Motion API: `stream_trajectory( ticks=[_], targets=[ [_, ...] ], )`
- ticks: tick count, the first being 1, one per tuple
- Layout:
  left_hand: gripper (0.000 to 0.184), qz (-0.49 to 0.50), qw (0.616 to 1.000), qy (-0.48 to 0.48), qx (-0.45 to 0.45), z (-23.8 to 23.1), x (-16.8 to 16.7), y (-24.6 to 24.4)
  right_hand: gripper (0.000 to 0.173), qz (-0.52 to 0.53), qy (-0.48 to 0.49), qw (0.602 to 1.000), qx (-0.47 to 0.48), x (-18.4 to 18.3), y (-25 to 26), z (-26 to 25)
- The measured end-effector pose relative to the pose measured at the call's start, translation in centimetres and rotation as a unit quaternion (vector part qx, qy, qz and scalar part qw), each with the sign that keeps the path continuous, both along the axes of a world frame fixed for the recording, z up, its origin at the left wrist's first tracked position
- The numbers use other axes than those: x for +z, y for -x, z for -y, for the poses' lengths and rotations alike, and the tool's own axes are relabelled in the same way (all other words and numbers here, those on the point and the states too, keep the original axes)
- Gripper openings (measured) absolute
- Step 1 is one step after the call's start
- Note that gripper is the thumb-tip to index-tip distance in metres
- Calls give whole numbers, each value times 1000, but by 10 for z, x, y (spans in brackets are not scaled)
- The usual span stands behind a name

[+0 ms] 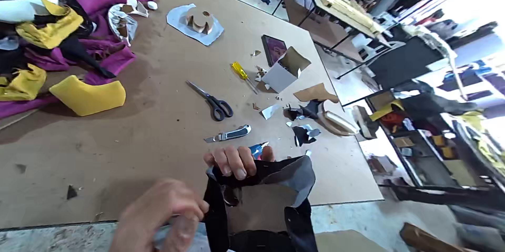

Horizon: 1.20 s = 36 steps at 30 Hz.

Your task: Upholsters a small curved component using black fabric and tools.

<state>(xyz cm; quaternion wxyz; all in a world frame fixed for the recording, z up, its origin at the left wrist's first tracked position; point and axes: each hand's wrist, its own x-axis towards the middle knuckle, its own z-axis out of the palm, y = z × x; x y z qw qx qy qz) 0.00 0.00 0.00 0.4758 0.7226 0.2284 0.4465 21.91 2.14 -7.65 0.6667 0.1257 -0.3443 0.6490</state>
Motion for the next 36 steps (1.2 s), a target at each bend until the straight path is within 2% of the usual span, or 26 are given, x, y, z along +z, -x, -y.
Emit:
stream_trajectory(
  ticks=[3,6,7,9,11,12,13,14,15,16,17,19,21,22,24,26,27,31,32,34,36],
  targets=[
    [33,-71,989,-128,35,16,-4,2,68,-27,7,1000,-4,-6,21,-5],
    [47,-189,950,-248,29,25,-10,-12,64,-29,2,1000,1,-9,17,-9],
    [47,-212,936,-278,38,24,-15,-17,60,-34,-1,999,15,-13,16,-13],
    [37,-186,932,-304,71,18,-29,-22,53,-39,7,999,30,-18,21,-22],
    [34,-114,961,-239,75,13,-34,-24,43,12,-33,999,38,-43,14,-33],
    [37,-73,980,-169,70,12,-32,-25,37,70,-25,997,32,-50,3,-32],
    [41,-41,993,-87,62,11,-28,-24,31,115,107,986,-53,-35,3,-10],
    [43,-13,998,-15,56,10,-26,-24,30,136,260,942,-163,-14,6,14],
    [42,11,998,41,55,8,-27,-24,39,147,375,873,-276,6,13,27],
    [40,34,994,82,55,6,-31,-24,46,167,435,813,-349,19,14,31],
    [39,55,990,113,58,5,-34,-25,49,205,459,761,-410,26,15,33],
    [40,57,981,174,59,7,-35,-25,43,316,402,698,-502,23,9,40],
    [42,38,969,241,50,9,-31,-28,63,435,302,657,-536,22,2,51],
    [42,37,965,257,42,9,-30,-30,68,469,272,649,-533,25,2,55],
    [38,53,965,256,9,10,-32,-32,53,471,279,657,-519,28,10,53],
    [34,77,955,281,-48,10,-32,-31,34,435,351,668,-490,23,15,45],
    [32,88,944,309,-79,8,-31,-29,30,415,393,675,-467,20,13,39],
    [31,146,880,423,-159,-9,-30,-16,29,392,488,664,-409,14,9,26],
    [35,132,886,415,-159,-12,-29,-14,30,395,500,658,-400,13,10,26],
    [40,59,928,351,-110,-12,-21,-15,33,386,525,659,-376,10,14,28],
    [30,19,957,283,-62,-10,-19,-18,37,359,546,672,-348,7,20,30]
  ],
)
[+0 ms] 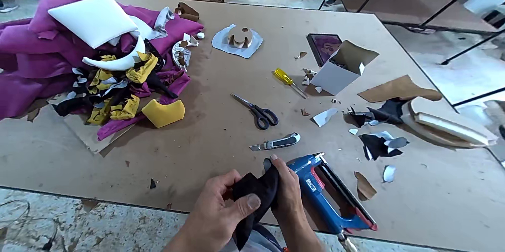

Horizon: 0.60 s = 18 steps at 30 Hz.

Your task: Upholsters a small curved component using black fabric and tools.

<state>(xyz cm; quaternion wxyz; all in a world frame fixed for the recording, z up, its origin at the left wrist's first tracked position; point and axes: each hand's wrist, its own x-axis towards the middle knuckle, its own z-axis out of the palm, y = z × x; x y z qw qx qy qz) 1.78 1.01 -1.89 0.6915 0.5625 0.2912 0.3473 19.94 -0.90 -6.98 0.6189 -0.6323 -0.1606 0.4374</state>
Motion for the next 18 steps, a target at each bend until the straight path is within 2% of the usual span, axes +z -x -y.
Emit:
stream_trajectory(
  ticks=[2,4,6,8,10,12,15,18],
  targets=[
    [22,16,999,-25,13,-2,-2,-2,34,19,-16,999,20,-7,3,4],
    [18,70,997,13,-3,-4,-6,-2,26,139,-70,984,85,-11,2,14],
    [10,150,985,83,-29,0,-13,-1,39,202,-165,951,167,-10,2,26],
    [7,214,964,145,-56,11,-22,2,53,161,-206,939,223,-10,12,36],
    [8,237,955,162,-78,18,-33,9,55,92,-194,942,257,-13,20,42],
    [10,214,958,163,-99,19,-38,20,55,109,-164,942,271,-12,21,46],
    [27,145,968,153,-139,13,-28,33,55,257,-104,924,263,2,18,47],
    [30,28,990,108,-86,6,-8,30,56,374,-80,890,248,11,16,46]
  ],
)
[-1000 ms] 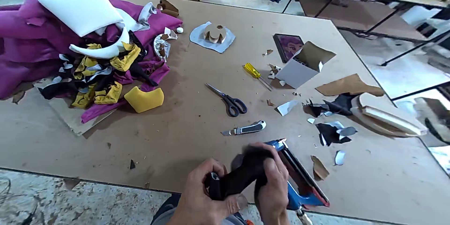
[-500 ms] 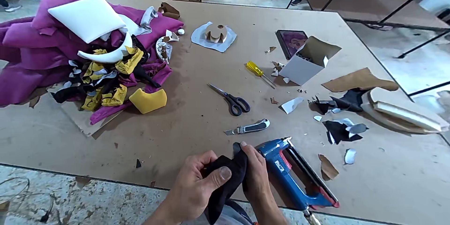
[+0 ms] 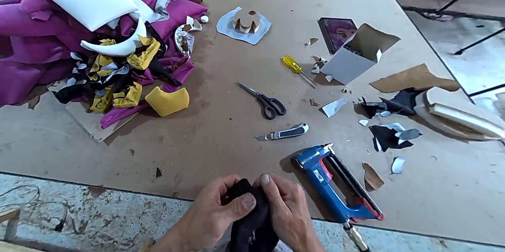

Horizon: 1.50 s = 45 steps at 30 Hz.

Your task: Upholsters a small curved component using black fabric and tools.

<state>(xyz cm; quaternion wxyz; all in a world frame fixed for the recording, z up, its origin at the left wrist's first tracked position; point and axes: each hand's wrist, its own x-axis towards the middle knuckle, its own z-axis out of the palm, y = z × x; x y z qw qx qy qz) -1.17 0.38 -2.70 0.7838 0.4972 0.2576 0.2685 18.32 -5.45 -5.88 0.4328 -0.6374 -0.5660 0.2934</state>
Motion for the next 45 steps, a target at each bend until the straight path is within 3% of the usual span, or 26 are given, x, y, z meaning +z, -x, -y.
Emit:
stream_trajectory(
  ticks=[4,8,11,15,20,24,28,31,32,33,34,35,36,37,39,40,42,45],
  targets=[
    [25,-59,994,-87,5,-9,4,-6,57,76,-13,997,13,1,4,3],
    [27,-114,984,-130,33,-6,0,-12,57,52,-37,997,52,4,3,4],
    [22,-91,991,-59,79,-4,0,-18,65,1,-84,995,61,0,8,4],
    [24,-52,983,114,136,3,-10,-23,81,49,-112,989,78,-3,9,13],
    [26,-57,958,262,104,21,-29,-21,83,142,-99,976,131,-12,1,30],
    [27,-66,954,291,37,31,-29,-25,74,158,-124,975,95,-11,-1,34],
    [25,-109,963,244,-28,37,-22,-31,55,-32,-100,994,25,-14,5,41],
    [28,-168,968,143,-124,37,-10,-39,51,-240,-61,968,31,0,-2,60],
    [29,-181,963,105,-167,37,-6,-43,53,-265,-28,963,29,6,-9,68],
    [30,-196,956,71,-209,37,-3,-47,55,-240,4,970,20,12,-19,76],
    [32,-217,944,41,-245,37,0,-51,52,-142,28,989,-6,16,-33,82],
    [35,-239,932,10,-273,37,1,-55,41,24,48,997,-51,19,-51,83],
    [37,-261,918,-18,-298,38,2,-58,32,191,79,974,-98,15,-71,79],
    [38,-279,905,-39,-320,39,3,-60,40,287,115,941,-134,3,-92,73],
    [38,-302,885,-67,-348,40,4,-62,75,358,182,900,-168,-34,-130,64],
    [38,-312,877,-76,-358,40,4,-63,85,379,204,887,-167,-51,-142,61],
    [37,-323,865,-82,-374,40,4,-65,90,392,241,877,-140,-60,-148,53],
    [37,-311,864,-98,-383,42,-1,-62,80,392,289,870,-77,-40,-151,37]
  ],
)
